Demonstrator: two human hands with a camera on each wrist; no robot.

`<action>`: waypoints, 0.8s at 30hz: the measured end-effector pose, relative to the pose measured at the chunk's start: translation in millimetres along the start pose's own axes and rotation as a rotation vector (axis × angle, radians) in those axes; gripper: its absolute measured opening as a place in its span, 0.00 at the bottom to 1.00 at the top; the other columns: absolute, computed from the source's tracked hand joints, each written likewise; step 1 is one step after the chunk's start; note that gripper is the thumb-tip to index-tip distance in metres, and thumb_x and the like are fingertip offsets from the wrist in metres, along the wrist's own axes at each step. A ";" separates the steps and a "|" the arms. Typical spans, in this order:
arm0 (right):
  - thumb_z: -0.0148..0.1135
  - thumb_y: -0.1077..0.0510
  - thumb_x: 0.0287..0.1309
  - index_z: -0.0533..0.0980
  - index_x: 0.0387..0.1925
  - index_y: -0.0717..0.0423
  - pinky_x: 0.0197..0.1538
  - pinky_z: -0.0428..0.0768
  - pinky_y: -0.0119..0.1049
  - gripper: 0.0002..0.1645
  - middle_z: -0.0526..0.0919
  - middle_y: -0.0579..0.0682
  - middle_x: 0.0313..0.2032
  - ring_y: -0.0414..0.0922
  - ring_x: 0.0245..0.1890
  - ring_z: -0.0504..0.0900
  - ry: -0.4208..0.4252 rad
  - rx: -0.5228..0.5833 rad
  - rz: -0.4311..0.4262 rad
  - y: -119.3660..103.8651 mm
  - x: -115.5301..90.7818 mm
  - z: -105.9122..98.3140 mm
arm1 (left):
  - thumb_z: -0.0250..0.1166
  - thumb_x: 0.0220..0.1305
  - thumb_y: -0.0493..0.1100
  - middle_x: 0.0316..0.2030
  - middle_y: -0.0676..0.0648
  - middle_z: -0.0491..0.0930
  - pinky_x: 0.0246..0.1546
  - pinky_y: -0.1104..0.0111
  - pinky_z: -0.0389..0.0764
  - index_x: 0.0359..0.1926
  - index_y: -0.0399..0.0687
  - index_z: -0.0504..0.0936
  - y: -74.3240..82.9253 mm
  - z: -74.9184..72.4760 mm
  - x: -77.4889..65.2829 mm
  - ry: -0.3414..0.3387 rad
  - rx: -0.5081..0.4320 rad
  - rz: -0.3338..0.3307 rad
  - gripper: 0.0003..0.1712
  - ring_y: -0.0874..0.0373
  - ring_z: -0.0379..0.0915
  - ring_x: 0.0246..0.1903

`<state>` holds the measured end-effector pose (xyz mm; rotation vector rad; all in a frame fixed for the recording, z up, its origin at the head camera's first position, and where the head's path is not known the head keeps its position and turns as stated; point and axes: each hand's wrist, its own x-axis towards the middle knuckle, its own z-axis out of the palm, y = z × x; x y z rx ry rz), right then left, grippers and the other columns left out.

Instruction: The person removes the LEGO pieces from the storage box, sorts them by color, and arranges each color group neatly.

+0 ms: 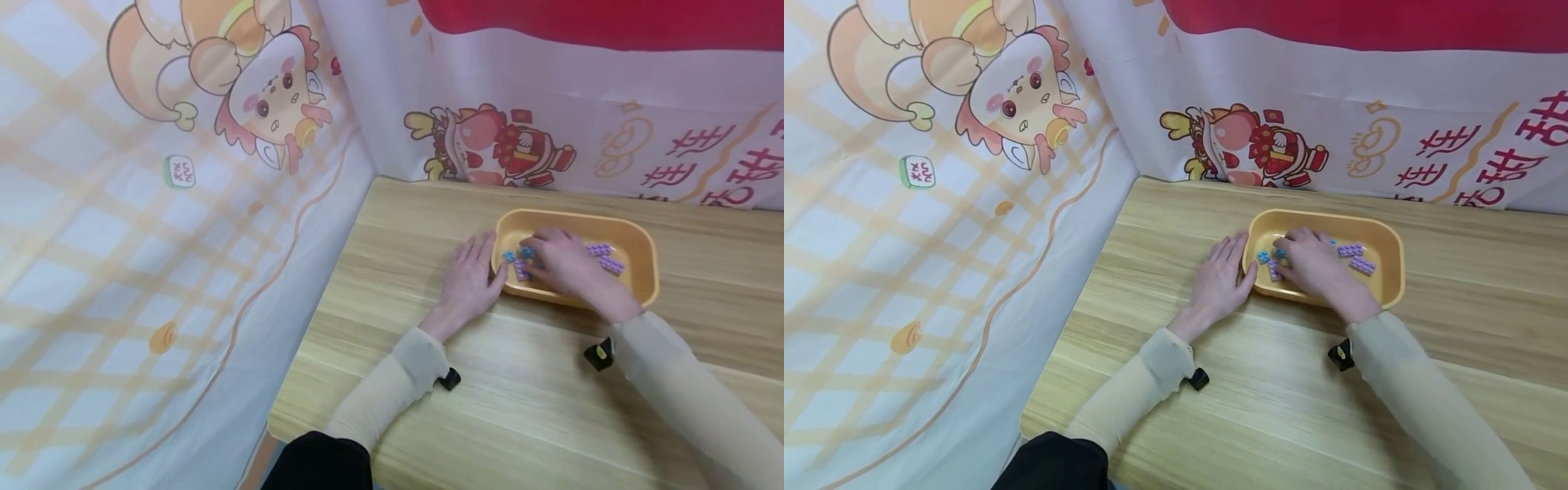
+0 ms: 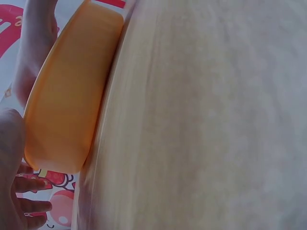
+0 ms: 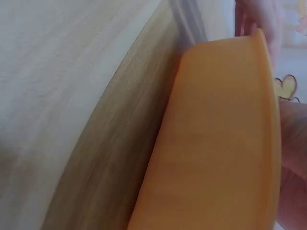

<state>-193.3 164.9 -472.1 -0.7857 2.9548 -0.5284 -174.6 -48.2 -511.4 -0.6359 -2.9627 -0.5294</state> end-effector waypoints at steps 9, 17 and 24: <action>0.77 0.59 0.65 0.86 0.55 0.65 0.66 0.79 0.72 0.20 0.87 0.65 0.51 0.64 0.56 0.82 -0.019 0.029 -0.018 -3.4 19.6 11.1 | 0.42 0.88 0.61 0.87 0.43 0.59 0.91 0.55 0.57 0.89 0.46 0.53 4.6 -1.2 2.4 -0.029 0.035 -0.001 0.41 0.46 0.57 0.87; 0.79 0.62 0.58 0.87 0.49 0.65 0.65 0.79 0.73 0.18 0.87 0.66 0.50 0.65 0.56 0.82 0.030 0.038 -0.037 -3.1 23.5 16.4 | 0.43 0.87 0.61 0.87 0.43 0.60 0.90 0.55 0.57 0.89 0.47 0.54 2.9 -1.4 2.5 -0.020 0.022 -0.010 0.40 0.46 0.57 0.86; 0.77 0.60 0.64 0.87 0.46 0.65 0.74 0.71 0.76 0.14 0.89 0.65 0.50 0.66 0.58 0.82 0.049 0.023 -0.036 -4.0 23.3 16.4 | 0.43 0.87 0.61 0.87 0.43 0.60 0.90 0.54 0.58 0.88 0.47 0.55 -1.1 -0.8 -0.2 -0.015 -0.001 -0.024 0.40 0.45 0.59 0.86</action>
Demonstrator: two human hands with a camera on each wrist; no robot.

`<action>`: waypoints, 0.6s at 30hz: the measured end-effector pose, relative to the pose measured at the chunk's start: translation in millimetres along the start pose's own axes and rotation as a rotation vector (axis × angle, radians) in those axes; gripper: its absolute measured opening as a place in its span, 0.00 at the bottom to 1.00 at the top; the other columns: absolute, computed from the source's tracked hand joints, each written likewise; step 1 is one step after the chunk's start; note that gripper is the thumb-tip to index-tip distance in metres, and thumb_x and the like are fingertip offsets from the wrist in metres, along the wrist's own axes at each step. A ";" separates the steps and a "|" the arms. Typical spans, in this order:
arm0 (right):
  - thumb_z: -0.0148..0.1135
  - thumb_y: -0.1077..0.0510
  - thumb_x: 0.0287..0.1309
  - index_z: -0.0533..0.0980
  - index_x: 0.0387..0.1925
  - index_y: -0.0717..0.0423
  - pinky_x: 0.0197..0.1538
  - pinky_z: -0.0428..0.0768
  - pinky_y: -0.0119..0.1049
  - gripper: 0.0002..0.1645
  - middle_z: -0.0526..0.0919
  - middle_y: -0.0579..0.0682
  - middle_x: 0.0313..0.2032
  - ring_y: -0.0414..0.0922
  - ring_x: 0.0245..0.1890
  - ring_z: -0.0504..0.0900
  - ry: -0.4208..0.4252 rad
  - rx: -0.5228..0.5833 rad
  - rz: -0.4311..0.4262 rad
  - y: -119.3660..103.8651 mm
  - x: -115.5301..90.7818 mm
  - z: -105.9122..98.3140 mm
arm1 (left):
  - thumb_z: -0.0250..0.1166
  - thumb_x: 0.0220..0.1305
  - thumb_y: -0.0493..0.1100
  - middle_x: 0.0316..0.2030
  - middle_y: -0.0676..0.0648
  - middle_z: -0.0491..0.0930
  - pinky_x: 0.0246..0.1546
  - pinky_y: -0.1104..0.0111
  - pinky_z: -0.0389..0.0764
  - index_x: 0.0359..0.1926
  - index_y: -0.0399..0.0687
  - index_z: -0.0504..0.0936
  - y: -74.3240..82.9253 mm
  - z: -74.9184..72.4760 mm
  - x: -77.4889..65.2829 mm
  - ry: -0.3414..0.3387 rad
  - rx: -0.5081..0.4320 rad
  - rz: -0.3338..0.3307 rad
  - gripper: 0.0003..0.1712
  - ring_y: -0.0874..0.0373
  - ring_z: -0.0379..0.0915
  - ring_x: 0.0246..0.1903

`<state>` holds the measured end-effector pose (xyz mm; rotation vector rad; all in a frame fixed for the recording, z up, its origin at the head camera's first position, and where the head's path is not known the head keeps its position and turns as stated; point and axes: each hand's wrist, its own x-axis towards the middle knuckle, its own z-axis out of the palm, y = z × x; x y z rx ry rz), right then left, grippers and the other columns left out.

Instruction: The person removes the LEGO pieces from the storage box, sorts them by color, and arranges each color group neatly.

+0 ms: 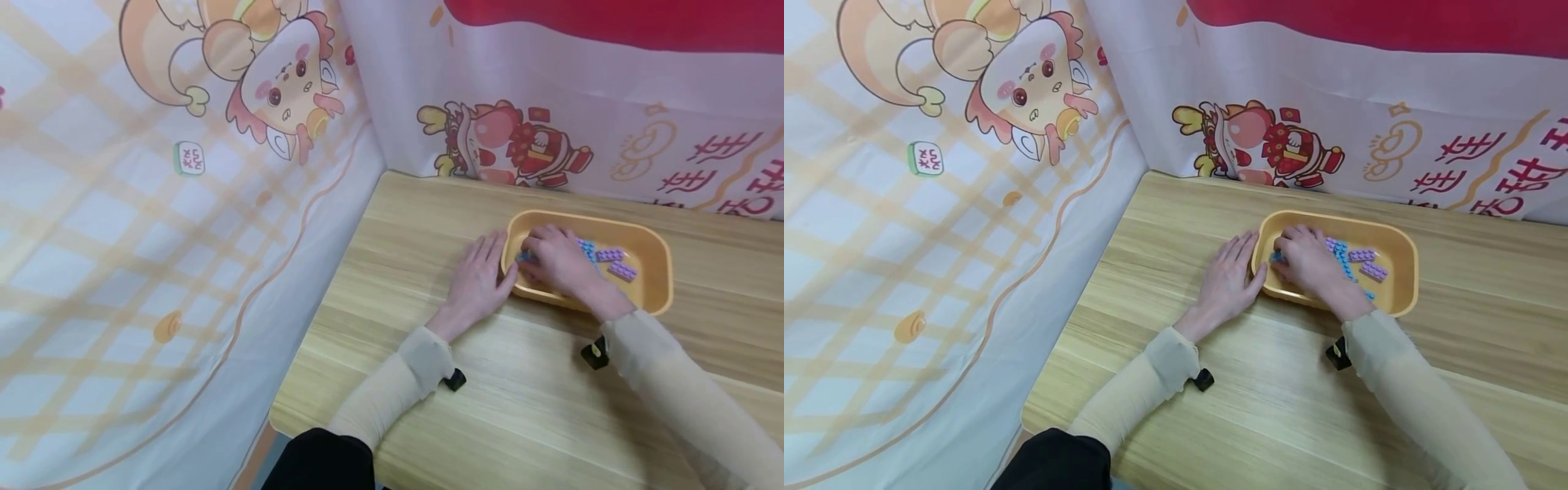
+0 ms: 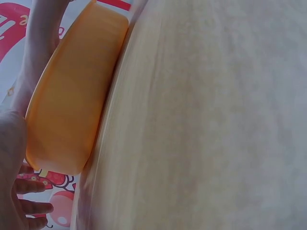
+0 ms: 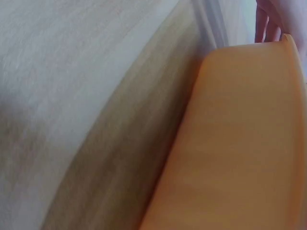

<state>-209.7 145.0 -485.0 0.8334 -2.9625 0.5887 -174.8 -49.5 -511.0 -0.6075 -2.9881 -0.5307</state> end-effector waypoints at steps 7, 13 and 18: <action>0.81 0.61 0.59 0.86 0.43 0.66 0.75 0.70 0.77 0.15 0.90 0.66 0.49 0.67 0.58 0.83 0.094 -0.043 -0.053 -2.9 -12.6 -12.9 | 0.44 0.87 0.61 0.86 0.43 0.61 0.91 0.56 0.55 0.88 0.47 0.56 -0.4 0.2 -1.0 -0.001 -0.026 -0.004 0.40 0.46 0.59 0.86; 0.84 0.61 0.55 0.87 0.40 0.64 0.71 0.72 0.77 0.15 0.90 0.65 0.45 0.67 0.54 0.84 0.160 -0.066 -0.123 -8.1 -24.6 -20.6 | 0.48 0.86 0.60 0.86 0.43 0.61 0.91 0.54 0.56 0.88 0.48 0.55 -0.3 1.3 0.2 -0.006 -0.042 -0.007 0.41 0.45 0.58 0.86; 0.85 0.59 0.54 0.87 0.41 0.65 0.70 0.73 0.77 0.17 0.91 0.65 0.44 0.67 0.52 0.86 0.197 -0.078 -0.151 -15.8 -35.6 -26.1 | 0.47 0.87 0.60 0.86 0.43 0.61 0.91 0.54 0.56 0.89 0.48 0.55 -0.7 2.2 0.3 -0.007 -0.043 -0.010 0.40 0.46 0.58 0.86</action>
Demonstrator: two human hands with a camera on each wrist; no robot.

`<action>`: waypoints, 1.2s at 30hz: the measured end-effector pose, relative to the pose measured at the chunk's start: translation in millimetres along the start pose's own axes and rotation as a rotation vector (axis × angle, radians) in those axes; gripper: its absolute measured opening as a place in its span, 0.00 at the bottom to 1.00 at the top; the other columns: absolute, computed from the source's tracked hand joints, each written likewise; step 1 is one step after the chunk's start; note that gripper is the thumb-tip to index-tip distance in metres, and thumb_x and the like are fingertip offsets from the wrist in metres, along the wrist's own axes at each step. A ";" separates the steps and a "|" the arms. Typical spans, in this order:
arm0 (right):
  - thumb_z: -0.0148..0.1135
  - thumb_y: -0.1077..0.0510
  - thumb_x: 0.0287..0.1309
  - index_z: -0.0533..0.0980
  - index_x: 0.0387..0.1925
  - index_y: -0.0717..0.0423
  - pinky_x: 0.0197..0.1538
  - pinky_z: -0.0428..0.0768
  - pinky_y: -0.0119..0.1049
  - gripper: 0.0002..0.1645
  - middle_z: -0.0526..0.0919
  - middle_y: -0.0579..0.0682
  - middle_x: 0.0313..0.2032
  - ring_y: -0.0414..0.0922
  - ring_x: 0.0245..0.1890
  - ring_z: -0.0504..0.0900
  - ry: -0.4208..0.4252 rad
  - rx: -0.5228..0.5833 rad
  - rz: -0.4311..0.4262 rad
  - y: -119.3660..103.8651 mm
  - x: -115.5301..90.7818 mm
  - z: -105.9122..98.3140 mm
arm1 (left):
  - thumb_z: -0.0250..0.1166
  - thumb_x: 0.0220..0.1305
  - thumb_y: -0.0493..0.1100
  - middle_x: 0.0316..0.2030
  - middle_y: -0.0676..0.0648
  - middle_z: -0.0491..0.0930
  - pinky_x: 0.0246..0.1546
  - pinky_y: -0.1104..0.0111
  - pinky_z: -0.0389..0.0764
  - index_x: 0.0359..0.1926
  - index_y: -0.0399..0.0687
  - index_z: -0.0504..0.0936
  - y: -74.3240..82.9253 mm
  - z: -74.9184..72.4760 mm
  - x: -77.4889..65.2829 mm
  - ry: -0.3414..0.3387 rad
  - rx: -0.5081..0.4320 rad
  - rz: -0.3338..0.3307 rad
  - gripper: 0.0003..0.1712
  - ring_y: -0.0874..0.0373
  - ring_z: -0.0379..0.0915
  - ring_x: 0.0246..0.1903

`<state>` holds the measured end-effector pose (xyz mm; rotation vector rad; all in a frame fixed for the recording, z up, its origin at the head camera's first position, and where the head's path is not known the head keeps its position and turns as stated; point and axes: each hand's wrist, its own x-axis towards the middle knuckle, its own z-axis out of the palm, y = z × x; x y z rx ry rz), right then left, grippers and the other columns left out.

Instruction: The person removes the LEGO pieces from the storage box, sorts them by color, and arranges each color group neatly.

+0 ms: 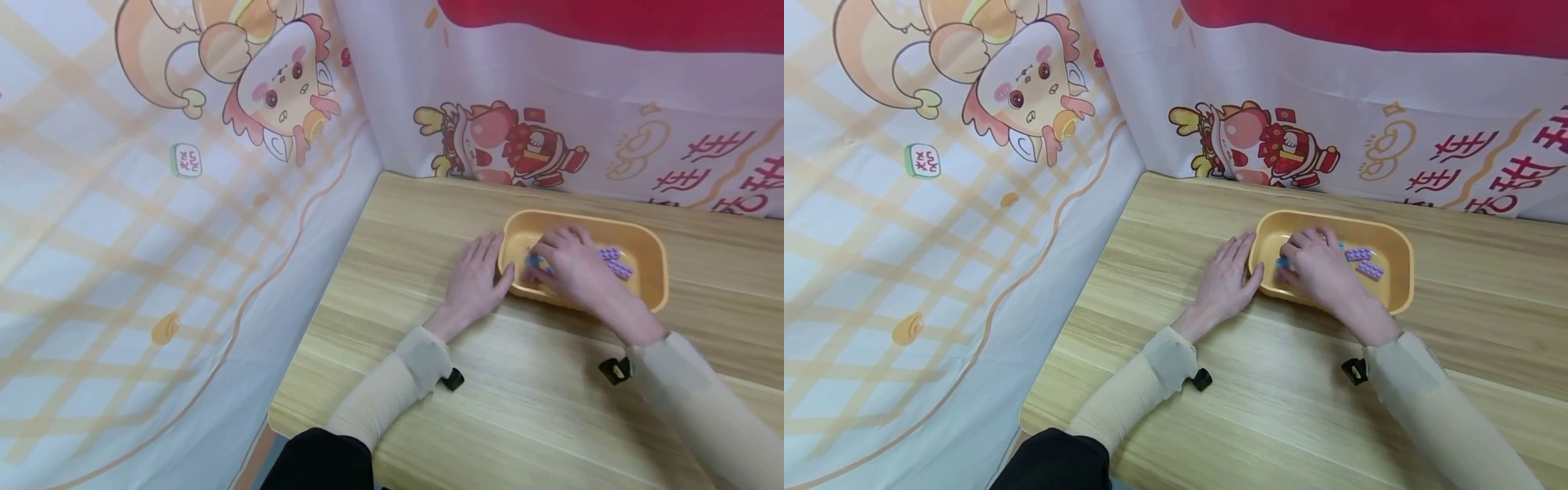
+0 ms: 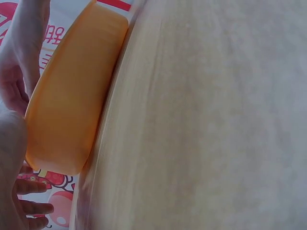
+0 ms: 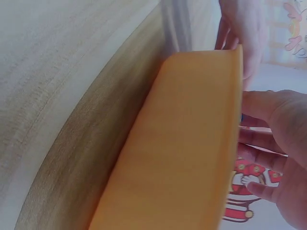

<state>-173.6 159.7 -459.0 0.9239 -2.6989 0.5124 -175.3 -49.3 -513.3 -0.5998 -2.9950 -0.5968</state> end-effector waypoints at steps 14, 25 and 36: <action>0.87 0.61 0.52 0.88 0.37 0.61 0.68 0.78 0.74 0.14 0.92 0.60 0.40 0.62 0.47 0.89 0.041 -0.052 -0.023 -32.3 -25.1 -18.7 | 0.46 0.87 0.60 0.87 0.45 0.60 0.91 0.56 0.53 0.89 0.48 0.53 1.5 -0.7 -0.4 -0.020 0.024 -0.007 0.40 0.47 0.56 0.87; 0.90 0.58 0.45 0.88 0.34 0.58 0.48 0.85 0.58 0.17 0.91 0.54 0.35 0.55 0.39 0.89 0.104 -0.026 -0.106 -62.5 -48.6 -13.9 | 0.45 0.87 0.61 0.86 0.44 0.61 0.91 0.56 0.55 0.89 0.46 0.54 2.5 -1.1 0.1 -0.017 0.033 -0.001 0.41 0.47 0.57 0.86; 0.86 0.55 0.54 0.89 0.39 0.54 0.48 0.88 0.50 0.13 0.92 0.50 0.38 0.49 0.40 0.89 -0.029 0.031 -0.073 -82.3 -72.3 18.7 | 0.44 0.88 0.60 0.86 0.43 0.62 0.91 0.56 0.56 0.88 0.45 0.55 1.2 0.8 0.8 0.003 0.040 0.008 0.40 0.47 0.58 0.86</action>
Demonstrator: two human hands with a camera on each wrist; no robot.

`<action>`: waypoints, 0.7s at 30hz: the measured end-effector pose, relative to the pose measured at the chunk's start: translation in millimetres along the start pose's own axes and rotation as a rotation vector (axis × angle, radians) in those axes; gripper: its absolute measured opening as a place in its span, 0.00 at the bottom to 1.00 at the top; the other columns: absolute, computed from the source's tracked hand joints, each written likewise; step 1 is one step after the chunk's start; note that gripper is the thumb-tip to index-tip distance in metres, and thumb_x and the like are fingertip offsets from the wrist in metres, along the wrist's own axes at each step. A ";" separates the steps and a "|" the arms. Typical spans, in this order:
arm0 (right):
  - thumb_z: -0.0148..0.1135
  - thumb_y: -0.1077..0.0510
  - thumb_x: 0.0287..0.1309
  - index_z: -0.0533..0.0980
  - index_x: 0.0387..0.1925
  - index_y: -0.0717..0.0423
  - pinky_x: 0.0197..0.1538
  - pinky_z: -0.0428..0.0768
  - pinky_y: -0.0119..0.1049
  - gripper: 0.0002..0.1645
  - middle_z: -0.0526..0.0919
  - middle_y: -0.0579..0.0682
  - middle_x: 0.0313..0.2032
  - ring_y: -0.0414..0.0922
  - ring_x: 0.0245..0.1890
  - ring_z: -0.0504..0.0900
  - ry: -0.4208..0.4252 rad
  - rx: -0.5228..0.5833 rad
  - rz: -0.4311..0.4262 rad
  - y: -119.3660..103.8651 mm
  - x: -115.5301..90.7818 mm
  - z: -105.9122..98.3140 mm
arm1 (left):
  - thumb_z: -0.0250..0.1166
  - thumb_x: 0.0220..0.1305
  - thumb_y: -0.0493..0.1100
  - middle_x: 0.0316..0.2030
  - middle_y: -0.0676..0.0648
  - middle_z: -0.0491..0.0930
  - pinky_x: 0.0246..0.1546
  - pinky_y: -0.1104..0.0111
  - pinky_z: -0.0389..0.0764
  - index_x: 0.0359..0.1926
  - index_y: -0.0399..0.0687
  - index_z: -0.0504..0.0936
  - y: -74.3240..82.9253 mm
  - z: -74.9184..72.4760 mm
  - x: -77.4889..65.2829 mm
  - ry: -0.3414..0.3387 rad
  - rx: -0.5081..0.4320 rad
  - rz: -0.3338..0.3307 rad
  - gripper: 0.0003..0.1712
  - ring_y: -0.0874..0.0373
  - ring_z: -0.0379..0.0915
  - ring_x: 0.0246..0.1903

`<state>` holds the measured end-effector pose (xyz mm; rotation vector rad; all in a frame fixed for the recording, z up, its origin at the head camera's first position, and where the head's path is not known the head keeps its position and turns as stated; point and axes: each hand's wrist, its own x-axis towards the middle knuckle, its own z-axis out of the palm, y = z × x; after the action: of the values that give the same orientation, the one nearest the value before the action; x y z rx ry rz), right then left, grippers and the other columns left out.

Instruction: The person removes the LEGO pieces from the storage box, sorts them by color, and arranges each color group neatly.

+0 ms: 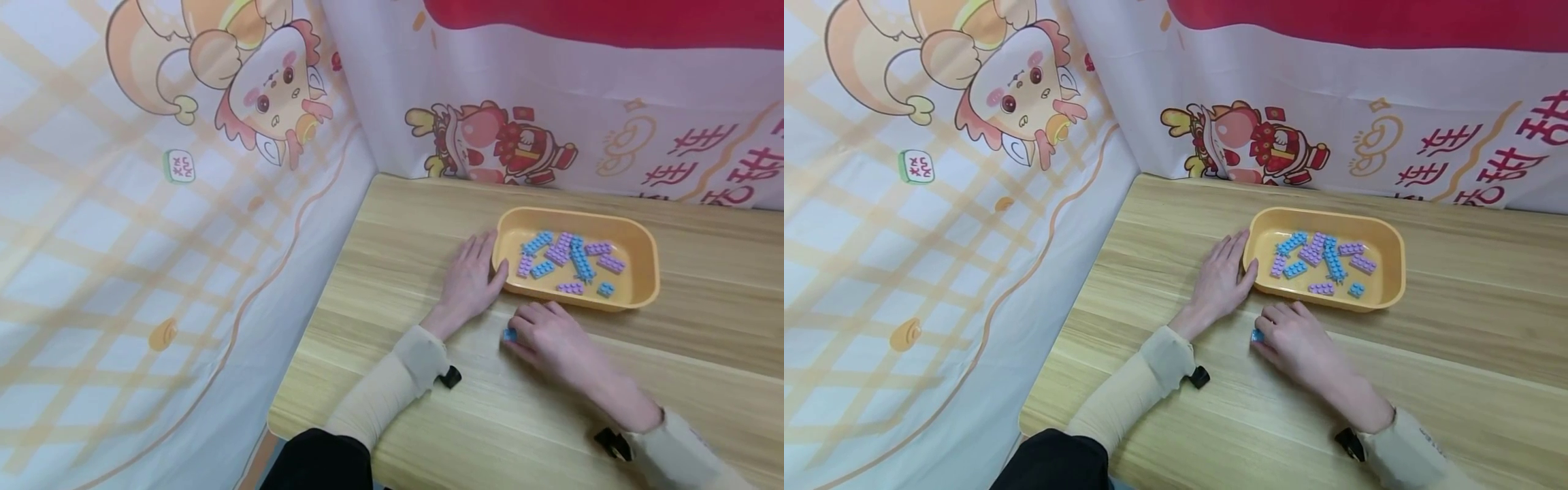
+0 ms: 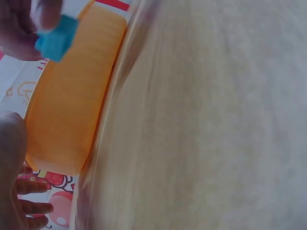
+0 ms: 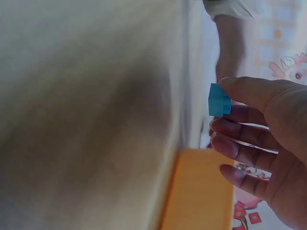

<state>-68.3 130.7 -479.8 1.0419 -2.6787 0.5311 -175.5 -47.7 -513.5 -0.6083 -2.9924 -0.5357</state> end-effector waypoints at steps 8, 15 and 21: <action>0.88 0.54 0.50 0.87 0.35 0.52 0.48 0.88 0.47 0.15 0.89 0.46 0.34 0.45 0.37 0.87 -0.005 -0.021 -0.035 -8.5 -10.6 17.4 | 0.45 0.88 0.60 0.86 0.43 0.62 0.91 0.56 0.56 0.88 0.45 0.54 0.8 -0.4 -0.9 0.004 -0.015 0.001 0.40 0.46 0.58 0.86; 0.89 0.51 0.49 0.84 0.30 0.49 0.45 0.83 0.43 0.17 0.85 0.43 0.31 0.42 0.34 0.83 -0.003 -0.048 -0.050 -14.4 -15.0 25.6 | 0.46 0.87 0.60 0.85 0.42 0.63 0.90 0.55 0.57 0.88 0.45 0.55 0.8 -0.9 -1.6 0.012 -0.023 0.006 0.40 0.46 0.58 0.86; 0.87 0.51 0.52 0.83 0.31 0.45 0.46 0.83 0.43 0.15 0.86 0.41 0.32 0.42 0.36 0.84 -0.054 -0.040 -0.023 -17.5 -17.2 27.0 | 0.47 0.87 0.58 0.84 0.40 0.66 0.89 0.53 0.60 0.87 0.43 0.58 0.8 0.1 -2.0 0.042 -0.020 0.023 0.39 0.45 0.61 0.85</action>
<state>-45.7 118.2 -505.6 1.0893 -2.7085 0.4499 -173.4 -47.7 -513.6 -0.6236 -2.9408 -0.5697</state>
